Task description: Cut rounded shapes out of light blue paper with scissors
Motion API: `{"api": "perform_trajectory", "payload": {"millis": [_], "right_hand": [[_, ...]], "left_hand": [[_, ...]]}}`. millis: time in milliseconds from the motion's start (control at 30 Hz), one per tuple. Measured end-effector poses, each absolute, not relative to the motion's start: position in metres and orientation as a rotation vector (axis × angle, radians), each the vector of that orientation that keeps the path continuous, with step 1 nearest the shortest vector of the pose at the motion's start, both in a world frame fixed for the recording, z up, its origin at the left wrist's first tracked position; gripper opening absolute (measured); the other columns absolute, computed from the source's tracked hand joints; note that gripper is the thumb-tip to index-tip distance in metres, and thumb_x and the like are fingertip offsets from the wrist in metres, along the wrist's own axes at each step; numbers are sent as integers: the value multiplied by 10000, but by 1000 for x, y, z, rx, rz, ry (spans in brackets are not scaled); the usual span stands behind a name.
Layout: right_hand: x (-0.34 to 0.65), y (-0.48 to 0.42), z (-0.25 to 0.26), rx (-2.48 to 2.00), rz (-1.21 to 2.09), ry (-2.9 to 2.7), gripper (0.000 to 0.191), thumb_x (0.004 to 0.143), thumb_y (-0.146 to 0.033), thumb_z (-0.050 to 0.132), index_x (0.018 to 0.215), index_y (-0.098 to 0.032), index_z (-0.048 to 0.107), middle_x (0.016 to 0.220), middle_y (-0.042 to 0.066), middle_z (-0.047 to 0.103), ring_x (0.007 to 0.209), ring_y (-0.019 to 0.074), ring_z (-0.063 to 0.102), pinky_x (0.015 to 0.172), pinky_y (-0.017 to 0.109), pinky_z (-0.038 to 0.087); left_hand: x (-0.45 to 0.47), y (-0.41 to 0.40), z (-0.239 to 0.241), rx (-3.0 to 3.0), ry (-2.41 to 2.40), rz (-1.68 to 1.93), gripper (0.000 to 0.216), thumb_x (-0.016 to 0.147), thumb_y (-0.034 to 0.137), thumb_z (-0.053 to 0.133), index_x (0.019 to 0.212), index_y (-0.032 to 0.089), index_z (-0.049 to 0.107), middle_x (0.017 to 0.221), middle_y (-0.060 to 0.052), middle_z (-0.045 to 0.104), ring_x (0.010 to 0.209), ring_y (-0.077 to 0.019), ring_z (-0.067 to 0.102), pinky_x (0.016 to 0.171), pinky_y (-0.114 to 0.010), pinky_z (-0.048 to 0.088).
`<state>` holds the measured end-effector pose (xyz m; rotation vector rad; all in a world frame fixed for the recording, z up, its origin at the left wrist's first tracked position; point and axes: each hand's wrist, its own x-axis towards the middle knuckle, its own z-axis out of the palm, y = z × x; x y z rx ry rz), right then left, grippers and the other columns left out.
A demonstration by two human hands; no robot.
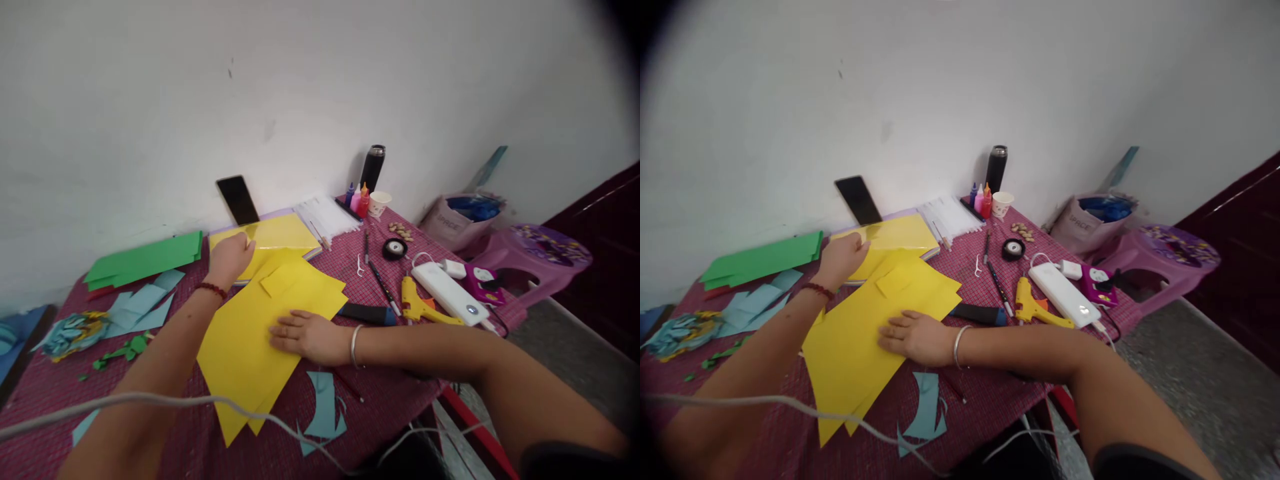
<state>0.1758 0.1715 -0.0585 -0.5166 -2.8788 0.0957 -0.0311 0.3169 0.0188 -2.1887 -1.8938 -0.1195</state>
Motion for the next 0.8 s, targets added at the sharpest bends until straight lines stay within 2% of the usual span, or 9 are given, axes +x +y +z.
{"api": "perform_trajectory", "payload": {"millis": [167,333,533,800], "right_hand": [[162,164,-52,-741,-37,-2808,375,964,-218,369,1310,-135,486,1373,146,511,1226,274,486,1005,461,368],[160,145,-51,-538,-10,-2856,298,968,-236,377,1187,-144,557,1278,135,584,1155,225,528,974,408,391],[161,140,-52,-593,-11,-2825,308,965,-226,378,1210,-124,535,1293,119,578,1146,220,527,964,397,400],[172,179,-54,-961,-86,-2740,360,963,-204,375,1282,-120,519,1377,128,515,1252,272,466,1067,486,308]], "left_hand": [[-20,313,20,-2253,-1836,-35,498,915,493,289,964,129,626,938,-173,686,873,-298,634,667,-342,418],[-9,306,16,-2294,-1730,-13,546,924,513,269,998,99,618,980,-187,671,900,-302,631,682,-341,428],[-2,310,11,-2264,-1753,-31,605,956,462,151,953,108,642,936,-173,673,864,-311,643,660,-361,443],[-27,294,3,-2342,-1575,150,297,884,200,352,982,104,616,972,-170,639,905,-294,621,684,-358,454]]}}
